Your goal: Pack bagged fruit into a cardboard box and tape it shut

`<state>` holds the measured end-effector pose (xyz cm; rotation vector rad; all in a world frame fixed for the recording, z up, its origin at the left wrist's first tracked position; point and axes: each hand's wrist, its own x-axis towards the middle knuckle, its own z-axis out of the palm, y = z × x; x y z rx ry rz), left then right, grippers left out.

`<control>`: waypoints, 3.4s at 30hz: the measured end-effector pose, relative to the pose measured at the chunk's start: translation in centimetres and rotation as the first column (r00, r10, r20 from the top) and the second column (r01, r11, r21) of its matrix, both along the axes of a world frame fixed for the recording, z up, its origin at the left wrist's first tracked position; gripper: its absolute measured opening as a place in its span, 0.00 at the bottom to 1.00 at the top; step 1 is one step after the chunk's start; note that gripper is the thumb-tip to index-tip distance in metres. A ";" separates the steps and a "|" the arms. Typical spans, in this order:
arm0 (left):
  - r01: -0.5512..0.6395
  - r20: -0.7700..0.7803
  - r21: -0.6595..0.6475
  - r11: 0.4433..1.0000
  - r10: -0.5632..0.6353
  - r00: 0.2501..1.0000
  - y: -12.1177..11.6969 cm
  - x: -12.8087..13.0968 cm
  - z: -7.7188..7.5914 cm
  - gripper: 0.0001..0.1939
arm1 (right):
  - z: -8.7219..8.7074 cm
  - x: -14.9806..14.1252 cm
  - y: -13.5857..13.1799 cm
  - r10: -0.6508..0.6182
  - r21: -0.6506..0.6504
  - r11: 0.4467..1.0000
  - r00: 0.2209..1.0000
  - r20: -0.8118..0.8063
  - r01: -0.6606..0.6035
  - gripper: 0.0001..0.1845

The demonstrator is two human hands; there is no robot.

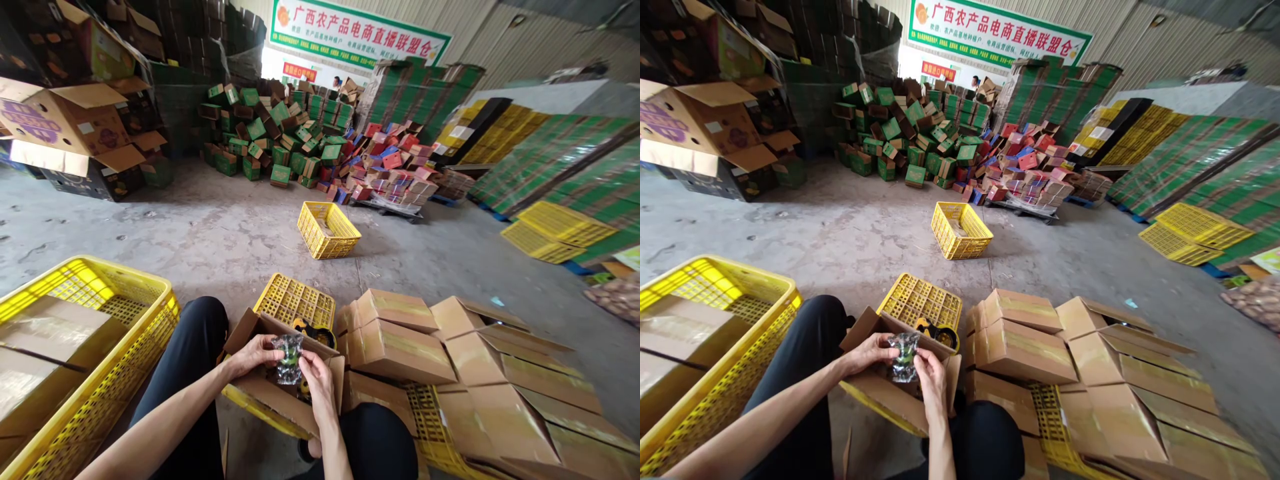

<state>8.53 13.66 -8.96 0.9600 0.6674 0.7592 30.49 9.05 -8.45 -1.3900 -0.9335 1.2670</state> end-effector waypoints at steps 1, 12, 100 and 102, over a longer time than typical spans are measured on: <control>0.001 -0.010 0.003 1.000 -0.001 1.000 0.0 0.0 -0.1 0.28 | -0.1 0.1 0.0 -0.005 -0.001 1.000 1.000 0.007 0.005 0.30; -0.022 -0.054 0.023 0.999 0.023 0.998 0.2 0.0 -0.5 0.30 | -0.9 -0.1 -0.1 -0.038 -0.041 0.998 0.999 -0.013 0.037 0.32; 0.110 0.032 0.029 0.993 -0.111 0.993 -0.1 0.2 0.0 0.30 | 1.0 -0.5 -0.6 -0.025 -0.118 0.993 0.997 -0.078 0.016 0.40; 0.107 0.021 0.033 0.994 -0.108 0.994 -0.1 0.1 0.1 0.30 | 1.3 -0.7 -0.7 -0.025 -0.121 0.992 0.997 -0.071 0.016 0.39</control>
